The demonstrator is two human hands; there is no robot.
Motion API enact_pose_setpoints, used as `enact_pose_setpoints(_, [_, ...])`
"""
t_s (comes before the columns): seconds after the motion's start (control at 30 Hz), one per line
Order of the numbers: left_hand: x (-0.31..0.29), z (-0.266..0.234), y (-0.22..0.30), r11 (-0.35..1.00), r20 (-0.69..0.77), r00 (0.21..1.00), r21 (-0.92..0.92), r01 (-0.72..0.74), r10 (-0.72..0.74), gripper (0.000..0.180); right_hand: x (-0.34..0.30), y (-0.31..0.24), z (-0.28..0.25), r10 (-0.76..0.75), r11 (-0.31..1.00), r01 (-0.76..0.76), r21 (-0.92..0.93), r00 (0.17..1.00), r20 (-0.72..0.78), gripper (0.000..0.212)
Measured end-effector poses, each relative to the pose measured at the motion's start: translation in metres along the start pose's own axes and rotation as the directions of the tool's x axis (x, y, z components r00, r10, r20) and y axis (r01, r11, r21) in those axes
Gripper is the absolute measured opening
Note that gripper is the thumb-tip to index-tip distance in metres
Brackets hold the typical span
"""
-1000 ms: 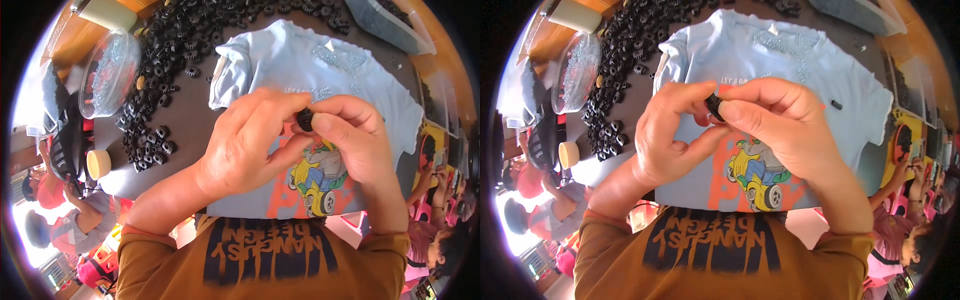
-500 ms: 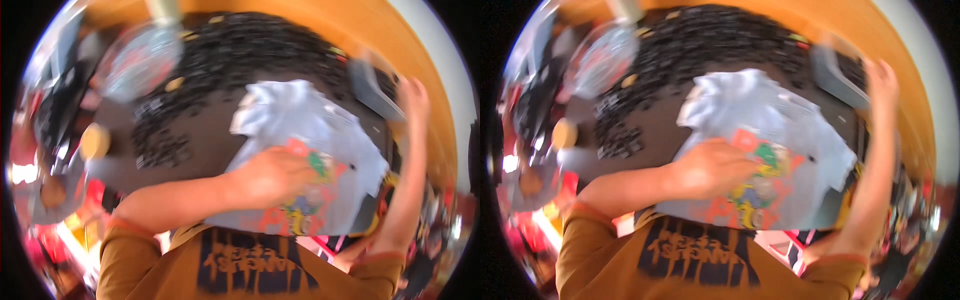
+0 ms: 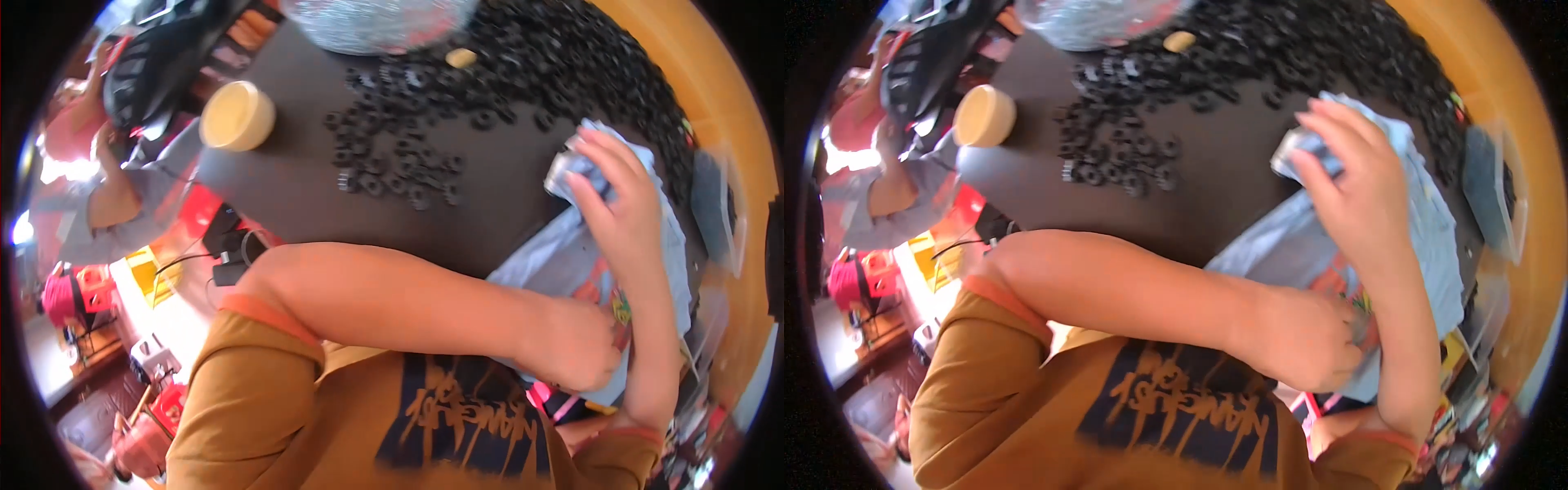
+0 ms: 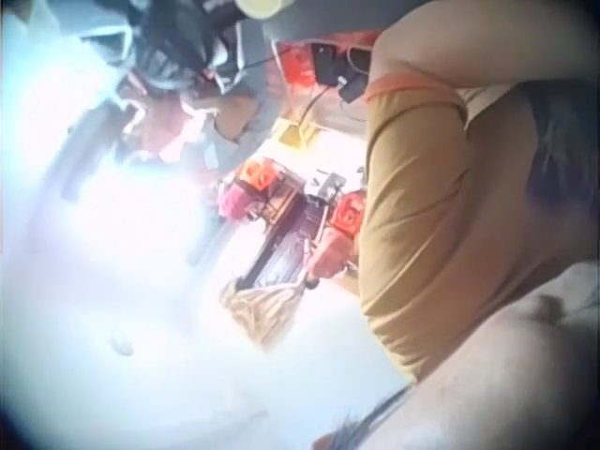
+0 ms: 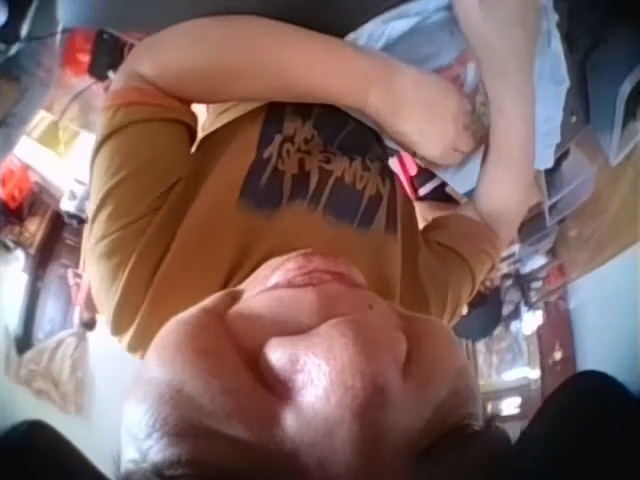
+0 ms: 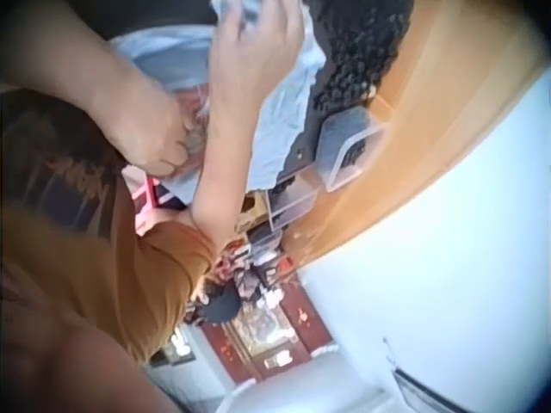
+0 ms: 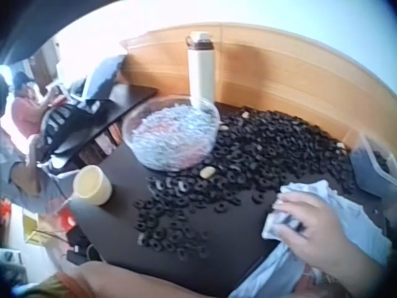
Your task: The recorder is inspecting and assembling small black plastic components, possibly cord locks, onto or near a t-shirt.
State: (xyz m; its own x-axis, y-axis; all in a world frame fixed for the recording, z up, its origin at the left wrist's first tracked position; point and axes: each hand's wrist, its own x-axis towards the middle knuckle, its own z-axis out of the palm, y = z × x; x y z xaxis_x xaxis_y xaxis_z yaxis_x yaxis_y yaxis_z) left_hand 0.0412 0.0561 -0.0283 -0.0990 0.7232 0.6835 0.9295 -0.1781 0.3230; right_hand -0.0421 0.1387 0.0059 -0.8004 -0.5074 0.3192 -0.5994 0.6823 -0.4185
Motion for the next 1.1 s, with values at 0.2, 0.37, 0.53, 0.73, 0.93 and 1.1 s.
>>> enact_pose_setpoints(0.2, [-0.001, 0.000, -0.001, 0.999, 0.084, 0.996, -0.026, 0.046, -0.043, 0.013, -0.004, 0.015, 0.007, -0.032, 0.996, 0.034, -0.083, 0.999, 0.037, 0.023])
enact_pose_setpoints(0.37, [-0.002, 0.002, 0.001, 0.997, 0.065, 0.995, -0.024, 0.073, -0.071, 0.013, -0.001, 0.007, -0.001, 0.108, 0.993, -0.104, -0.060, 0.992, 0.061, 0.020])
enact_pose_setpoints(0.53, [-0.006, 0.010, 0.000, 0.996, 0.054, 0.995, -0.025, 0.082, -0.081, 0.012, 0.020, 0.002, 0.017, -0.010, 0.998, 0.007, -0.062, 0.999, -0.042, 0.020])
enact_pose_setpoints(0.73, [-0.004, 0.010, -0.003, 0.991, 0.102, 0.992, -0.096, 0.088, -0.078, 0.011, 0.034, 0.014, 0.036, -0.141, 0.970, 0.132, -0.206, 0.990, -0.027, 0.017])
enact_pose_setpoints(0.93, [-0.002, 0.002, -0.007, 0.976, 0.178, 0.976, -0.160, 0.151, -0.122, 0.012, 0.008, -0.001, 0.008, 0.181, 0.973, -0.159, 0.168, 0.976, -0.122, 0.019])
enact_pose_setpoints(1.1, [0.001, -0.012, -0.008, 0.961, 0.267, 0.949, -0.172, 0.216, -0.166, 0.014, -0.050, 0.002, -0.036, 0.598, 0.577, -0.447, 0.684, 0.801, 0.020, 0.022])
